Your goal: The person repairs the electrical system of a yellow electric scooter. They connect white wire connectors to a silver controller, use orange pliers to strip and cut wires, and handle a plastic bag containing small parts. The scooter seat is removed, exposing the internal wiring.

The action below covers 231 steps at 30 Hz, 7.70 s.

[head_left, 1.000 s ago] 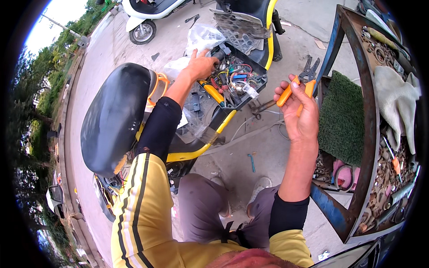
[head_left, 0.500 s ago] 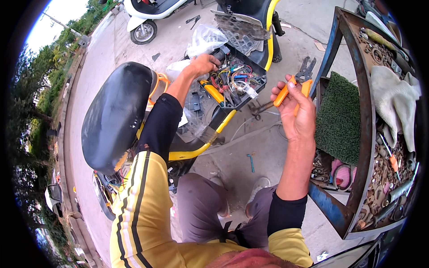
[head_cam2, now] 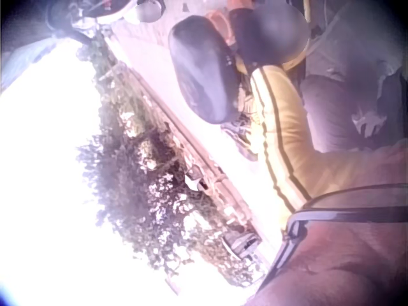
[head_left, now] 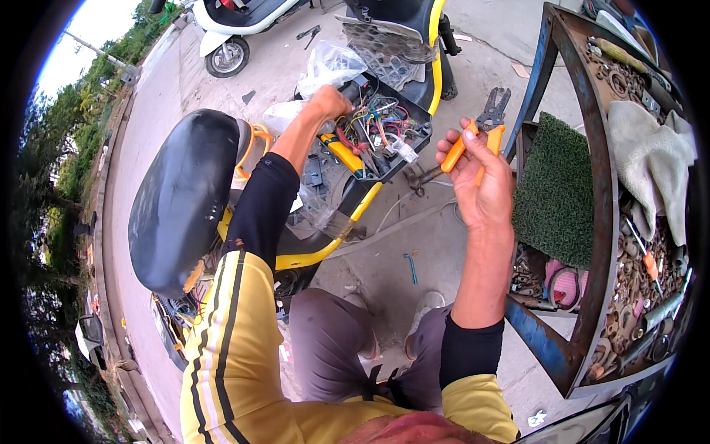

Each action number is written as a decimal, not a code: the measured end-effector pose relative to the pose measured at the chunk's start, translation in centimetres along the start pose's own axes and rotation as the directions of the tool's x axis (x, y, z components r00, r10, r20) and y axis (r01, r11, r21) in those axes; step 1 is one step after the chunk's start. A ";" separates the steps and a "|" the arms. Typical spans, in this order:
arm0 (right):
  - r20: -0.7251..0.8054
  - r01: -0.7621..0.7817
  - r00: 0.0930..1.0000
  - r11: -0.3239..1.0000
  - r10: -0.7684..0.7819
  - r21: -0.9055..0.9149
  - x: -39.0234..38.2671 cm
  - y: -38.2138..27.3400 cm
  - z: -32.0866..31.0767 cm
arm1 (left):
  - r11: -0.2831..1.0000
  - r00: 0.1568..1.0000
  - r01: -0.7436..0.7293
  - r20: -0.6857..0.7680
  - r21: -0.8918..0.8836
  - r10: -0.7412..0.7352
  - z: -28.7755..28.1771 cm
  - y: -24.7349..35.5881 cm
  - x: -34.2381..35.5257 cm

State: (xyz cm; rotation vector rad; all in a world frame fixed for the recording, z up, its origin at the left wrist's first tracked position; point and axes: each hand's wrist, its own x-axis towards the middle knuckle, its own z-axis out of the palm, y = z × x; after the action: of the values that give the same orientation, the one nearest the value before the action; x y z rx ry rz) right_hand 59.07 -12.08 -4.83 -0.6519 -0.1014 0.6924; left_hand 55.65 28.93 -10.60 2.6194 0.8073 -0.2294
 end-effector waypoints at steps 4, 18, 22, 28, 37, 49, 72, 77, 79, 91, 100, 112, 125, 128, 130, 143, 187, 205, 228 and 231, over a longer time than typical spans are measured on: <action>-0.008 0.010 1.000 1.000 -0.010 -0.008 -0.1 -0.2 0.0 | 0.949 0.999 0.027 -0.020 -0.315 -0.036 -0.6 0.9 -2.4; -0.025 0.008 1.000 1.000 -0.009 -0.029 0.0 0.2 0.0 | 0.922 0.984 0.180 0.073 -0.344 -0.165 -1.2 4.2 -2.5; -0.001 -0.001 1.000 1.000 0.001 -0.014 0.0 0.6 0.7 | 0.965 0.988 0.151 0.039 -0.213 -0.146 -0.9 2.2 -1.2; -0.012 0.004 1.000 1.000 -0.004 0.003 0.1 0.5 0.7 | 0.931 0.999 0.045 0.012 -0.362 -0.043 -0.8 3.5 -2.8; -0.007 -0.013 1.000 1.000 0.013 -0.027 0.1 1.0 1.0 | 0.693 0.987 -0.159 -0.135 -0.704 0.089 -2.7 3.4 -6.0; -0.013 -0.019 1.000 0.999 0.019 -0.030 0.1 1.2 0.9 | 0.666 0.357 -0.744 -0.810 0.054 0.464 -8.1 21.8 -19.2; 0.017 -0.038 0.999 0.998 0.037 0.041 -0.7 0.1 0.8 | 0.924 0.935 -0.346 -0.019 0.164 0.354 -3.0 7.7 -10.6; 0.011 -0.030 1.000 0.999 0.029 0.038 -0.6 0.0 0.6 | 0.967 0.969 -0.246 0.025 0.072 0.244 -1.1 5.3 -7.9; 0.004 -0.017 1.000 0.999 0.017 0.034 -0.4 -0.1 0.2 | 0.975 0.972 -0.220 0.096 0.039 0.216 -0.8 6.5 -7.4; -0.005 -0.011 1.000 0.999 0.011 0.040 -0.1 -0.8 -1.0 | 0.987 0.985 -0.153 0.072 -0.048 0.156 -1.6 5.9 -7.8; 0.012 -0.015 1.000 0.999 0.014 0.050 -0.3 -0.9 -0.9 | 0.855 0.971 -0.077 -0.233 -0.513 -0.051 -1.3 4.4 -6.3; 0.002 -0.026 1.000 0.999 0.026 0.022 -0.2 -0.2 -0.1 | 0.886 0.948 -0.170 -0.317 -0.432 0.028 -1.6 7.5 -3.8; 0.002 -0.019 1.000 1.000 0.019 0.012 -0.3 -0.5 -0.3 | 0.871 0.841 -0.491 -0.280 -0.037 0.462 -2.7 7.2 -9.6; 0.002 -0.016 1.000 1.000 0.016 0.016 -0.2 -0.5 -0.6 | 0.793 0.700 -0.594 -0.397 0.137 0.593 -1.3 6.7 -10.3; -0.005 -0.018 1.000 1.000 0.018 0.011 -0.3 -0.5 -0.4 | 0.772 0.746 -0.541 -0.233 0.335 0.624 -0.7 6.3 -10.4; -0.011 -0.003 1.000 1.000 0.004 0.009 -0.4 -1.0 -0.7 | 0.772 0.862 -0.184 -0.278 0.608 0.424 -0.5 6.0 -8.9; -0.027 -0.013 1.000 1.000 0.012 -0.014 -0.1 -0.6 -0.4 | 0.782 0.940 -0.341 0.185 0.522 0.286 -2.2 5.8 -8.2; -0.013 -0.016 1.000 1.000 0.016 -0.012 -0.1 -0.4 -0.2 | 0.809 0.824 -0.463 -0.160 0.362 0.543 -2.8 6.9 -7.6; -0.006 -0.029 1.000 0.999 0.029 0.014 -0.1 -0.6 -0.7 | 0.986 0.828 0.126 -0.535 -0.107 -0.164 -2.0 -3.0 -10.3; -0.008 -0.018 1.000 1.000 0.018 0.011 -0.3 -0.8 -0.7 | 0.991 0.756 0.115 -0.642 -0.063 -0.128 -3.2 -1.4 -10.7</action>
State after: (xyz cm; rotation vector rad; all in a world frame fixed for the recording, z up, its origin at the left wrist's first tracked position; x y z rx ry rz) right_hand 59.46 -13.07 -4.88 -0.6455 -0.0842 0.7075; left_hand 46.23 25.89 -5.26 2.6288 1.1850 0.6983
